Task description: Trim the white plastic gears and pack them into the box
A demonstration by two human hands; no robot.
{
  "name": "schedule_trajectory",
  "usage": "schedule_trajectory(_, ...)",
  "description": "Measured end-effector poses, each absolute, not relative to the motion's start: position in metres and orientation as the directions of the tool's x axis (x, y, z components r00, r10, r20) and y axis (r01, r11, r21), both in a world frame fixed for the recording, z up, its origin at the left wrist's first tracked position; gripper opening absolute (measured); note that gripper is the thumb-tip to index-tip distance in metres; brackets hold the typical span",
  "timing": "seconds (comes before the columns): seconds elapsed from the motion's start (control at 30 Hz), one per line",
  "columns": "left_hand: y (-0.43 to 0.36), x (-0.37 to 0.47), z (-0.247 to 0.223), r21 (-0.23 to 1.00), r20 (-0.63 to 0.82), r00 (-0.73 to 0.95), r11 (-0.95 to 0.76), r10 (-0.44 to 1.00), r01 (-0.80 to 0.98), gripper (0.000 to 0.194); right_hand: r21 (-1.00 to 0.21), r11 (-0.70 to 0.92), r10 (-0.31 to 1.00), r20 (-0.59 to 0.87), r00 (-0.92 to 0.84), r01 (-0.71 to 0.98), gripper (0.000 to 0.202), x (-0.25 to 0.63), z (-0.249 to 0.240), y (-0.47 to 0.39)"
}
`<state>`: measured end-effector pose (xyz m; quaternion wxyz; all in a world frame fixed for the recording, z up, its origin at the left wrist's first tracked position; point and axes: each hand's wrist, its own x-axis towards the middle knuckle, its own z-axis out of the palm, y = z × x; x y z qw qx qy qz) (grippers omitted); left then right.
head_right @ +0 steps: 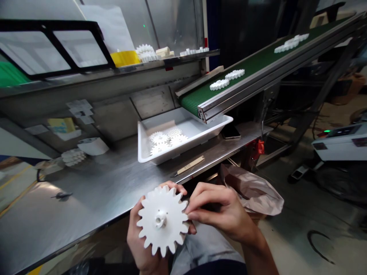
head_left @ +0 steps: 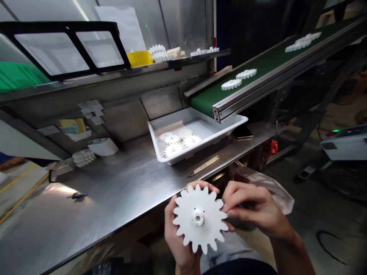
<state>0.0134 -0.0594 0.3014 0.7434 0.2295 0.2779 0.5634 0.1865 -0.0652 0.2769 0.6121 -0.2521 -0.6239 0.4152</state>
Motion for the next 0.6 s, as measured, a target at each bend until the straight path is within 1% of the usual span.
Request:
schedule_trajectory(0.1, -0.059, 0.012, 0.301, 0.636, -0.161, 0.222, 0.273, 0.962, -0.722, 0.045, -0.845, 0.404, 0.866, 0.477, -0.152, -0.351, 0.009, 0.181, 0.276, -0.065)
schedule_trajectory(0.17, -0.058, 0.011, 0.300, 0.647, -0.156, 0.225, 0.271, 0.962, -0.712, 0.045, -0.844, 0.359, 0.882, 0.446, -0.150, -0.399, 0.004, 0.178, 0.276, -0.064)
schedule_trajectory(0.2, -0.058, 0.010, 0.300, 0.661, -0.145, 0.224, 0.263, 0.964, -0.703, 0.046, -0.856, 0.345, 0.891, 0.428, -0.152, -0.385, 0.001, 0.177, 0.276, -0.064)
schedule_trajectory(0.3, -0.057, 0.009, 0.300, 0.687, -0.111, 0.212, 0.229, 0.971, -0.689, 0.047, -0.932, 0.280, 0.939, 0.316, -0.136, -0.228, 0.008, 0.177, 0.272, -0.059)
schedule_trajectory(0.37, -0.057, 0.010, 0.299, 0.679, -0.099, 0.172, 0.193, 0.980, -0.708, 0.048, -0.962, 0.237, 0.968, 0.246, -0.056, -0.132, 0.013, 0.178, 0.269, -0.055)
schedule_trajectory(0.4, -0.056, 0.010, 0.298, 0.675, -0.095, 0.142, 0.168, 0.985, -0.718, 0.049, -0.965, 0.238, 0.971, 0.240, -0.004, -0.107, 0.015, 0.179, 0.267, -0.054)
schedule_trajectory(0.43, -0.056, 0.011, 0.298, 0.673, -0.087, 0.109, 0.139, 0.990, -0.726, 0.050, -0.960, 0.263, 0.965, 0.260, 0.041, -0.093, 0.016, 0.180, 0.266, -0.055)
schedule_trajectory(0.5, -0.054, 0.014, 0.297, 0.670, -0.073, 0.035, 0.075, 0.997, -0.739, 0.052, -0.933, 0.355, 0.933, 0.350, 0.081, -0.064, 0.014, 0.182, 0.268, -0.058)
schedule_trajectory(0.6, -0.052, 0.017, 0.295, 0.658, -0.088, -0.052, 0.019, 0.995, -0.753, 0.050, -0.871, 0.491, 0.871, 0.491, 0.028, -0.024, 0.004, 0.183, 0.276, -0.068)
